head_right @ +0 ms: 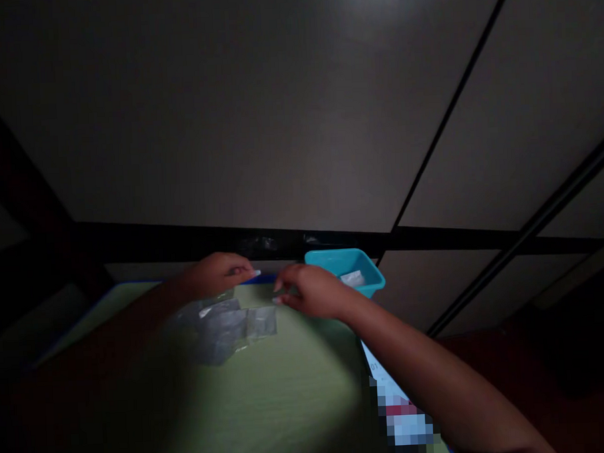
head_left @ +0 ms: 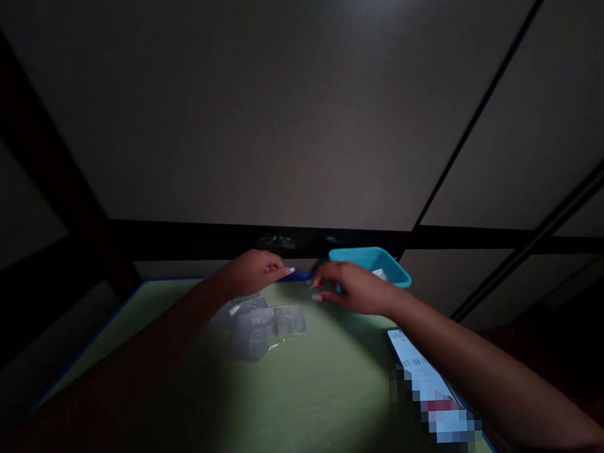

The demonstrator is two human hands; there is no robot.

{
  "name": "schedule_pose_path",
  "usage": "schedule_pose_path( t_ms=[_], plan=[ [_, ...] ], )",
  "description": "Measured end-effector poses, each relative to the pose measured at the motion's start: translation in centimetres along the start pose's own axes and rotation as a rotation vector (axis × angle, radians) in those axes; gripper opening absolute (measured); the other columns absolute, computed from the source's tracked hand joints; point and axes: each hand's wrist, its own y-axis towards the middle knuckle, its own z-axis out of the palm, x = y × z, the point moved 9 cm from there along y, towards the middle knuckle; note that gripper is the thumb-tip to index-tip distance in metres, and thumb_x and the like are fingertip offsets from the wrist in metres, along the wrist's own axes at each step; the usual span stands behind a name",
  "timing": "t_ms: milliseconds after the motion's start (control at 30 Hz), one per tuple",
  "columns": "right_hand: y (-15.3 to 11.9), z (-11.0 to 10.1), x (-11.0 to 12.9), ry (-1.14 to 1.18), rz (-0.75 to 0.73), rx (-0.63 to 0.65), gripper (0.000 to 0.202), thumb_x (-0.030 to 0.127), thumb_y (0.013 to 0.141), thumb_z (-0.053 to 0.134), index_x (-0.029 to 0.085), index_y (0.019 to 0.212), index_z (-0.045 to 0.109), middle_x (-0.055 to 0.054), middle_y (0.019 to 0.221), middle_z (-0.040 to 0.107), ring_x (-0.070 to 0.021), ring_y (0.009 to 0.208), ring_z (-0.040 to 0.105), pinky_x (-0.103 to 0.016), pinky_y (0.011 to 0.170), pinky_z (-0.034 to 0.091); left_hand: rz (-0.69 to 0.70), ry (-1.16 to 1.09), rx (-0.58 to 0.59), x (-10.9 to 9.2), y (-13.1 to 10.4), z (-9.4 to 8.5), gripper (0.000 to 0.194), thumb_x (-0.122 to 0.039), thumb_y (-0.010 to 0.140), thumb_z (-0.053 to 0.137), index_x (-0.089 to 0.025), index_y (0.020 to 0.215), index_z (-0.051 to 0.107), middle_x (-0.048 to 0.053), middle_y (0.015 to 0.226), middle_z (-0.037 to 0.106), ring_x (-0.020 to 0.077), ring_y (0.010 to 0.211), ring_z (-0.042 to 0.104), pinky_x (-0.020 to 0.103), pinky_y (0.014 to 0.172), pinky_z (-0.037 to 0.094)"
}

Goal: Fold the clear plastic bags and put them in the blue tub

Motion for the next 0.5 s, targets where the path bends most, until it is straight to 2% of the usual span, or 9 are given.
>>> schedule_pose_path(
  t_ms=[67,133,200,233,300,400,500],
  plan=[
    [1.2,4.6,0.9,-0.055,0.052,0.18,0.03,0.024,0.079,0.068,0.019,0.108,0.062,-0.007,0.108,0.064,-0.0201,0.098,0.059,-0.027,0.082,0.043,-0.022,0.02,-0.025,1.6,-2.4,0.5,0.023,-0.042,0.072,0.062,-0.022,0.066,0.07,0.002,0.066,0.066,0.0195,0.065,0.058,0.026,0.062,0.038],
    [2.6,7.9,0.4,-0.065,0.119,0.234,0.034,0.026,0.075,0.072,0.017,0.108,0.063,-0.01,0.111,0.063,-0.0227,0.1,0.059,-0.03,0.085,0.044,-0.038,0.033,-0.046,2.6,-4.7,1.0,0.021,-0.041,0.072,0.062,-0.022,0.064,0.069,0.003,0.067,0.066,0.0206,0.068,0.059,0.027,0.065,0.04],
    [3.7,10.3,-1.1,-0.072,0.216,0.248,0.042,0.028,0.073,0.076,0.013,0.11,0.062,-0.014,0.115,0.06,-0.0257,0.101,0.059,-0.035,0.084,0.047,-0.053,0.039,-0.064,3.0,-6.7,1.1,0.022,-0.041,0.073,0.06,-0.022,0.065,0.069,0.004,0.068,0.066,0.0207,0.068,0.059,0.028,0.066,0.041],
    [4.1,11.0,-2.0,-0.074,0.268,0.244,0.046,0.03,0.074,0.075,0.012,0.114,0.059,-0.014,0.116,0.059,-0.0264,0.102,0.059,-0.038,0.085,0.048,-0.059,0.039,-0.07,3.1,-7.6,1.1,0.022,-0.04,0.074,0.06,-0.022,0.066,0.069,0.004,0.07,0.066,0.0208,0.069,0.059,0.028,0.067,0.042],
    [4.5,11.9,-3.7,-0.069,0.36,0.234,0.035,0.033,0.089,0.06,0.016,0.119,0.055,-0.009,0.12,0.056,-0.0231,0.103,0.058,-0.044,0.086,0.049,-0.07,0.031,-0.078,3.1,-9.3,0.8,0.022,-0.04,0.075,0.058,-0.022,0.07,0.07,0.004,0.072,0.067,0.021,0.071,0.059,0.028,0.068,0.042],
    [4.3,12.8,-4.9,-0.004,0.432,0.256,0.03,0.033,0.092,0.055,0.017,0.118,0.055,-0.008,0.119,0.057,-0.0212,0.1,0.059,-0.042,0.084,0.051,-0.09,-0.003,-0.095,3.1,-11.5,0.0,0.022,-0.041,0.075,0.059,-0.022,0.07,0.071,0.003,0.071,0.066,0.0204,0.071,0.059,0.028,0.068,0.042],
    [3.6,12.9,-5.2,0.104,0.466,0.233,0.03,0.033,0.092,0.056,0.017,0.117,0.056,-0.008,0.119,0.057,-0.0218,0.1,0.059,-0.041,0.084,0.051,-0.122,-0.066,-0.126,3.7,-13.5,-0.7,0.022,-0.042,0.073,0.062,-0.022,0.067,0.069,0.001,0.066,0.063,0.0193,0.066,0.056,0.027,0.065,0.041]
  ],
)
